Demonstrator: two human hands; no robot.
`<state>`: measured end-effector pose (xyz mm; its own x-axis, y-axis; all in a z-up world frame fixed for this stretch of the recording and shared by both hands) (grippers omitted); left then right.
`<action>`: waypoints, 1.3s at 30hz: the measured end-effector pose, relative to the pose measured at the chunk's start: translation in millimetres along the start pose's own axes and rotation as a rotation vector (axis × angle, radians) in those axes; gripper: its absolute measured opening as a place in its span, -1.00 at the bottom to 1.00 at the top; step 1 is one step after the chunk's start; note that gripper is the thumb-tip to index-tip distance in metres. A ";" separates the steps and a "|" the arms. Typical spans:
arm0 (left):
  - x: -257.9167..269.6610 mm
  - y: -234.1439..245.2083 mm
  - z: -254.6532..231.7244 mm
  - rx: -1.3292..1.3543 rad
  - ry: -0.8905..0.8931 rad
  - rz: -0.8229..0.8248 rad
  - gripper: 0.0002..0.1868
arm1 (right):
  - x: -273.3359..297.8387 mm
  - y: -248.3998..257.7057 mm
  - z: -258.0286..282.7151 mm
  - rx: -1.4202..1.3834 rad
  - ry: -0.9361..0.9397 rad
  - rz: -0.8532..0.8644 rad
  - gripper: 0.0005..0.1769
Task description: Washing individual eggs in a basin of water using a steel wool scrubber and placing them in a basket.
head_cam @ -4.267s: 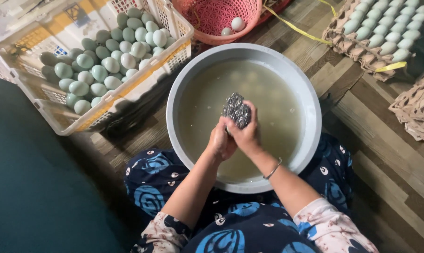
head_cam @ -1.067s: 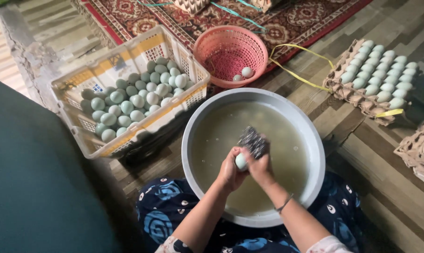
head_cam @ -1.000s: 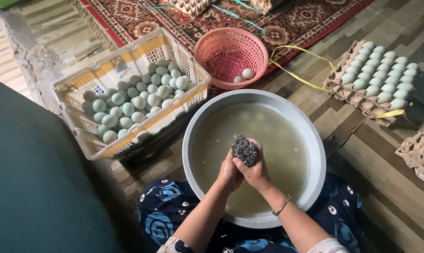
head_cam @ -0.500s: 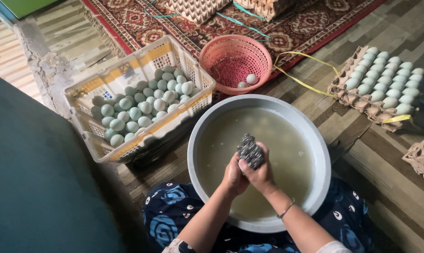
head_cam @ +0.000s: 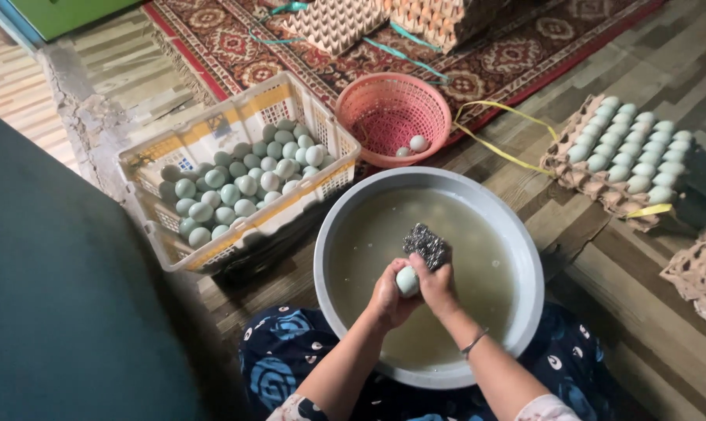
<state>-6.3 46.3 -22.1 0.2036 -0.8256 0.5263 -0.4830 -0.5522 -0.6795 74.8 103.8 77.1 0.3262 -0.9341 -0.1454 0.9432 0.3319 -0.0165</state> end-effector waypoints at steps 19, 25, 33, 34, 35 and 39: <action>14.5 -15.5 -14.0 -0.016 -0.027 0.095 -0.78 | 14.6 -7.9 -13.0 0.137 0.172 0.019 -0.20; 10.9 -11.8 -8.0 -0.053 0.001 0.072 -0.94 | 8.5 -1.8 -5.5 -0.001 -0.116 -0.134 -0.26; 25.5 -18.6 -18.1 -0.152 -0.010 0.051 -0.87 | 2.9 -2.0 2.8 -0.142 -0.111 -0.152 -0.54; 24.3 -19.1 -18.6 -0.149 -0.024 0.051 -0.90 | 2.1 -1.5 1.0 -0.139 -0.056 -0.123 -0.45; 24.8 -17.9 -16.9 -0.144 -0.033 0.047 -0.93 | 4.3 -0.5 -1.8 -0.134 -0.006 -0.095 -0.37; 32.6 -29.2 -25.2 -0.079 -0.113 0.184 -0.72 | 10.5 -4.7 -8.1 0.078 0.019 0.009 -0.22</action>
<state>-7.0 38.4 27.8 0.1983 -0.9216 0.3336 -0.5853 -0.3843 -0.7140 73.3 93.5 67.7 0.3343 -0.9281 -0.1641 0.9425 0.3285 0.0622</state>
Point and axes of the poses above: each hand's wrist, its own x-axis away from the middle knuckle, its own y-axis out of the back of the hand, z = x × y, the point moved 6 cm from there along -x, towards the middle knuckle, and after that the axes turned 13 degrees about -x, right-handed, at the moved point
